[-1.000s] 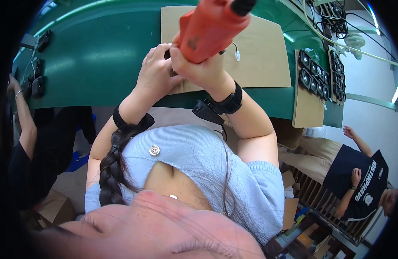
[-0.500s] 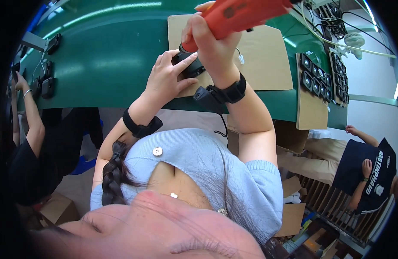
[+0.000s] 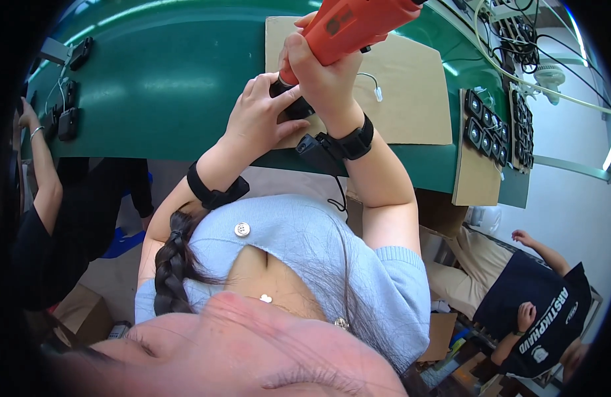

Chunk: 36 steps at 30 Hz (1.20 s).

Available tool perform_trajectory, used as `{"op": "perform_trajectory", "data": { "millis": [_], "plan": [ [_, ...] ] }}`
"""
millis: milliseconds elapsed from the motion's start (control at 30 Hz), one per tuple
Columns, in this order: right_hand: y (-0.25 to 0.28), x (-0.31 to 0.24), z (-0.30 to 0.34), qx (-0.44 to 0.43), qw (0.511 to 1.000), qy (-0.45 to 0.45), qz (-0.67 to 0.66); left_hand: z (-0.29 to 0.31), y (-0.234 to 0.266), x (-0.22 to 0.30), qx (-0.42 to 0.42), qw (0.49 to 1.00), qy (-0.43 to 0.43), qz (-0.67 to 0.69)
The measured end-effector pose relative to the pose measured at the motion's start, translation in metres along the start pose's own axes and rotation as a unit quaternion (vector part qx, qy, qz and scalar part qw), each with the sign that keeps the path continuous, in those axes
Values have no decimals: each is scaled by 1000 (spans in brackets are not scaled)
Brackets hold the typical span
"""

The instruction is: Assembling electronic fans by using an electric screwdriver to secure internal components.

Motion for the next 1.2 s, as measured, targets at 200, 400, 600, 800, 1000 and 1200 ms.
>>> {"op": "perform_trajectory", "data": {
  "millis": [200,400,600,800,1000,1200],
  "plan": [
    [-4,6,-2,-9,994,5,108,1,-1,0,-13,1000,9,3],
    [-23,-3,-10,-60,987,-5,148,3,-10,-5,-17,1000,12,14],
    [-24,2,-13,-39,984,-61,165,2,-13,-8,17,1000,-2,10],
    [-17,-5,-11,-9,981,15,191,-8,-14,2,-1,999,-18,37],
    [31,-68,-7,151,951,108,245,-19,-3,15,16,999,-27,30],
    [118,-15,-1,111,791,-159,580,-8,26,-21,61,863,188,465]
  ]
}}
Point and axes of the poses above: each hand's wrist, its own z-axis away from the middle knuckle, its own y-axis out of the back of the hand, x = y × z, the point moved 2 cm from there along -z, towards the middle knuckle, and after that the axes turned 14 degrees about -y, right-handed, at the moved point
